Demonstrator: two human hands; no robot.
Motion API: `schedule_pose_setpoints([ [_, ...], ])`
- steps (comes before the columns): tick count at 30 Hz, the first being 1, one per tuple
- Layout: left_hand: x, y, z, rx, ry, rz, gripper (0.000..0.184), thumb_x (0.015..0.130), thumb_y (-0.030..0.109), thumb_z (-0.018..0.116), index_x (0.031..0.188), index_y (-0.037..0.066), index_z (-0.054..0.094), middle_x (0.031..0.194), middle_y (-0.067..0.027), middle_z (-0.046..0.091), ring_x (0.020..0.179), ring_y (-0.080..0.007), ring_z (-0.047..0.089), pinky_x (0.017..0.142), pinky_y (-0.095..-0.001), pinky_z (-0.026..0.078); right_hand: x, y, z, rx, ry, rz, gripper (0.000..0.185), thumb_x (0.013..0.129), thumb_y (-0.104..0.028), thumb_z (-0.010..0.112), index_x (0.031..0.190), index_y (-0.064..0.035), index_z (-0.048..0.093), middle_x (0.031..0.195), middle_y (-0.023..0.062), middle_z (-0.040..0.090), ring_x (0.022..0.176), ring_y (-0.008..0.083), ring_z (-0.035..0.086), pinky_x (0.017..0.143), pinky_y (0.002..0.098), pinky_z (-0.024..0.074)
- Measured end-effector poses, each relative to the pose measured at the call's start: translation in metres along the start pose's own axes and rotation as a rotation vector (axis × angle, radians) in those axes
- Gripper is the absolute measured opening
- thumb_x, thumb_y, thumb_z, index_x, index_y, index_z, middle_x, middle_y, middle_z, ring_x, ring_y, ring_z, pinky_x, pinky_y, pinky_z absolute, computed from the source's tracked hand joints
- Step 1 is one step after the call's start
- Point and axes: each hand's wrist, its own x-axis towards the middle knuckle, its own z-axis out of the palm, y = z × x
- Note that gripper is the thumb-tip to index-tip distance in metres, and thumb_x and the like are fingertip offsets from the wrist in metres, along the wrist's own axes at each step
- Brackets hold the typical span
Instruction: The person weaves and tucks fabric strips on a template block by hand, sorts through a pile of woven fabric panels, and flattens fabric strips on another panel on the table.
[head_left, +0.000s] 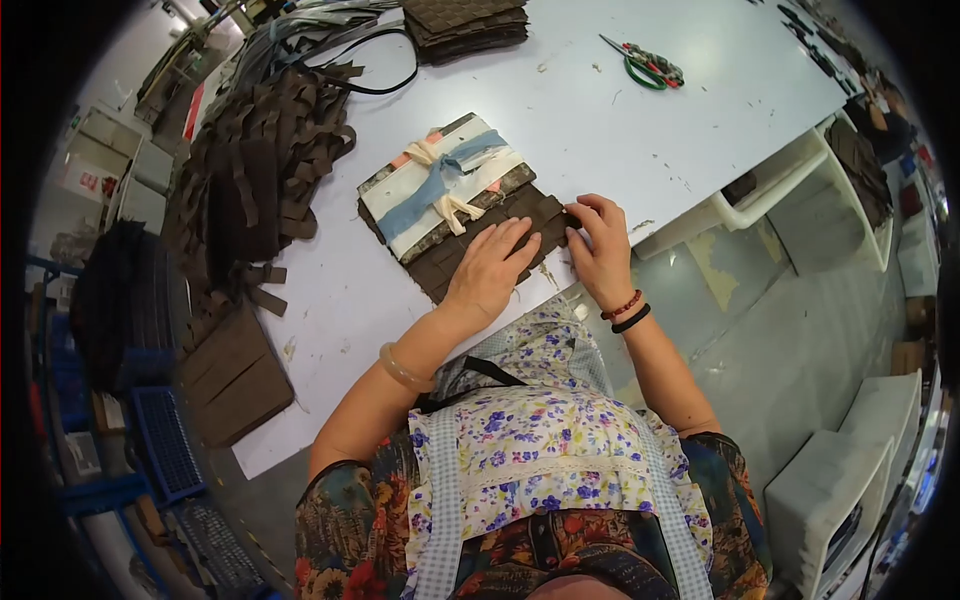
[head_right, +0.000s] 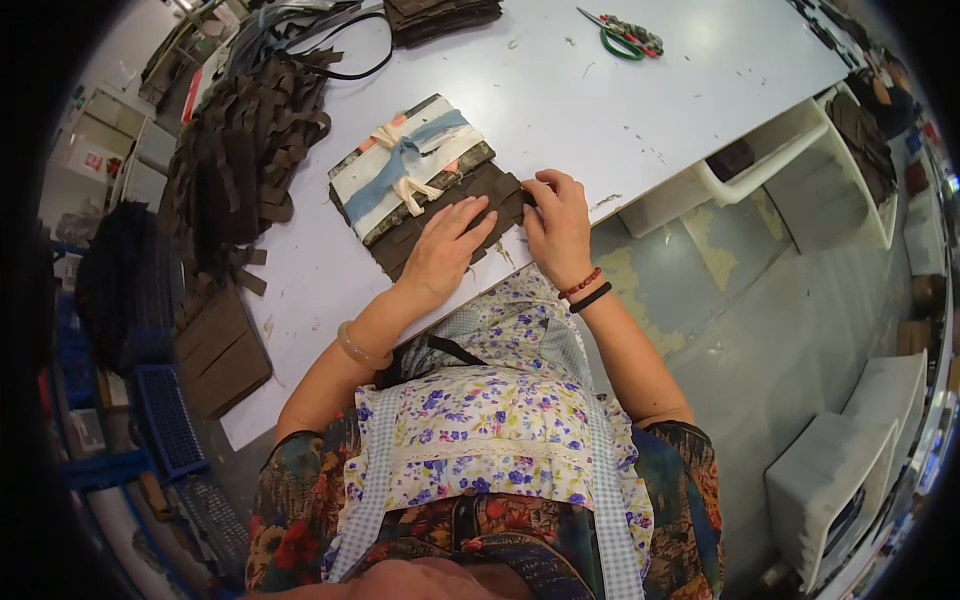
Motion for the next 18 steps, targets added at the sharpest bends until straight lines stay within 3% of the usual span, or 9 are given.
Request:
schedule_pose_setpoints([
  [10,-0.008,-0.003,-0.008,0.003,-0.022,0.032,0.045,0.079,-0.003,0.047,0.123,0.006,0.052,0.132,-0.0149,0.046,0.125,-0.0293,0.041,0.106,-0.0419,0.031,0.01,-0.011,-0.015,0.086,0.065,0.016,0.025,0.079,0.003,0.058,0.104,-0.0016,0.059,0.11,0.0129,0.056,0.101,0.027,0.055,0.082,0.0313,0.0457],
  [13,-0.018,-0.009,-0.016,-0.029,-0.039,0.047,0.042,0.08,-0.002,0.046,0.12,0.006,0.054,0.13,-0.0138,0.048,0.125,-0.0273,0.042,0.107,-0.0412,0.03,0.002,-0.036,-0.013,0.172,0.02,-0.184,0.022,0.083,0.006,0.056,0.104,-0.0004,0.059,0.103,0.013,0.062,0.094,0.0273,0.059,0.082,0.0323,0.0467],
  [16,-0.026,-0.012,-0.023,-0.037,-0.076,0.048,0.039,0.082,0.001,0.048,0.121,0.006,0.053,0.132,-0.0135,0.047,0.126,-0.0266,0.042,0.107,-0.0419,0.03,-0.011,-0.053,0.004,0.174,-0.157,-0.283,0.028,0.083,-0.001,0.059,0.111,-0.001,0.057,0.121,0.0158,0.055,0.104,0.0296,0.056,0.084,0.034,0.0471],
  [18,-0.029,-0.01,-0.027,-0.027,-0.11,0.036,0.038,0.084,0.003,0.049,0.122,0.007,0.053,0.134,-0.0138,0.045,0.126,-0.0268,0.041,0.107,-0.0427,0.03,-0.014,-0.063,0.013,0.165,-0.286,-0.266,0.038,0.087,-0.017,0.058,0.12,0.0,0.052,0.133,0.0162,0.045,0.116,0.0303,0.048,0.095,0.0377,0.0411],
])
